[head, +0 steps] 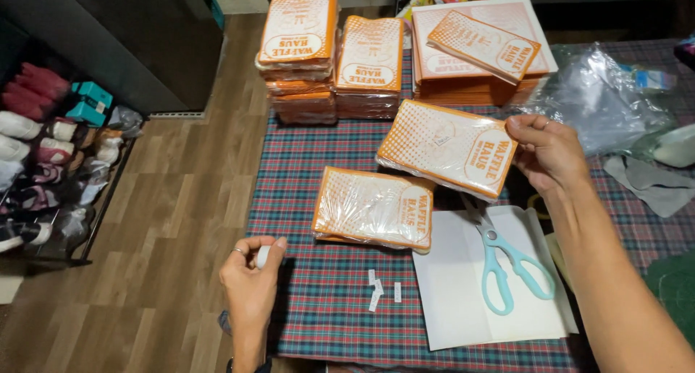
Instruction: The person labels various packaged products by hand, cutting small white labels with scissors and sticking them onto the plastic wrap of the items.
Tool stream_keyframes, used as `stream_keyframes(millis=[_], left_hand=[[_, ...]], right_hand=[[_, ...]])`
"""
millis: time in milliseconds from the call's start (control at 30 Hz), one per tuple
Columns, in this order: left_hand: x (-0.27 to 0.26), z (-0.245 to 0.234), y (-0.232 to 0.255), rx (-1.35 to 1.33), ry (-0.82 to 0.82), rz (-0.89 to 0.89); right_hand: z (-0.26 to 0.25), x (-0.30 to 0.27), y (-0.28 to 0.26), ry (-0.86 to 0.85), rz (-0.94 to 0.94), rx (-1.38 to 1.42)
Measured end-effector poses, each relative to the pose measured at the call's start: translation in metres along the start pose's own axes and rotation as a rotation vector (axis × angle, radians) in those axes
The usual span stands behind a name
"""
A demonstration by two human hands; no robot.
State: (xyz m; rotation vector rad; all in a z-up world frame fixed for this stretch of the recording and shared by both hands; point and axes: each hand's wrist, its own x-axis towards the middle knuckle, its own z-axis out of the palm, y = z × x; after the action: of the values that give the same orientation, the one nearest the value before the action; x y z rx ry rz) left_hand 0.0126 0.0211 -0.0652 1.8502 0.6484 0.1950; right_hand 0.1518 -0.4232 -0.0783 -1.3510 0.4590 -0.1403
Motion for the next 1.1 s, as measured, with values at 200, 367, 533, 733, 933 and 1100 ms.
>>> stream_keyframes(millis=[200, 367, 533, 733, 933, 1100], left_hand=[[0.000, -0.001, -0.004, 0.005, -0.015, 0.014], [-0.002, -0.004, -0.004, 0.007, -0.016, 0.009], [-0.003, -0.009, -0.006, 0.024, -0.008, -0.036], [-0.002, -0.006, -0.013, 0.034, -0.017, -0.051], [0.000, 0.016, -0.030, -0.151, 0.003, 0.002], [-0.003, 0.044, -0.030, -0.390, 0.008, 0.015]], right_hand=[[0.031, 0.011, 0.002, -0.156, -0.128, 0.048], [0.065, 0.017, -0.002, -0.275, -0.258, 0.026], [0.083, 0.033, 0.007, -0.320, -0.375, -0.048], [0.104, 0.051, 0.048, -0.378, -0.174, 0.001], [0.114, -0.028, 0.010, -0.258, -0.475, -1.105], [0.126, -0.114, -0.021, -0.451, -0.008, -1.319]])
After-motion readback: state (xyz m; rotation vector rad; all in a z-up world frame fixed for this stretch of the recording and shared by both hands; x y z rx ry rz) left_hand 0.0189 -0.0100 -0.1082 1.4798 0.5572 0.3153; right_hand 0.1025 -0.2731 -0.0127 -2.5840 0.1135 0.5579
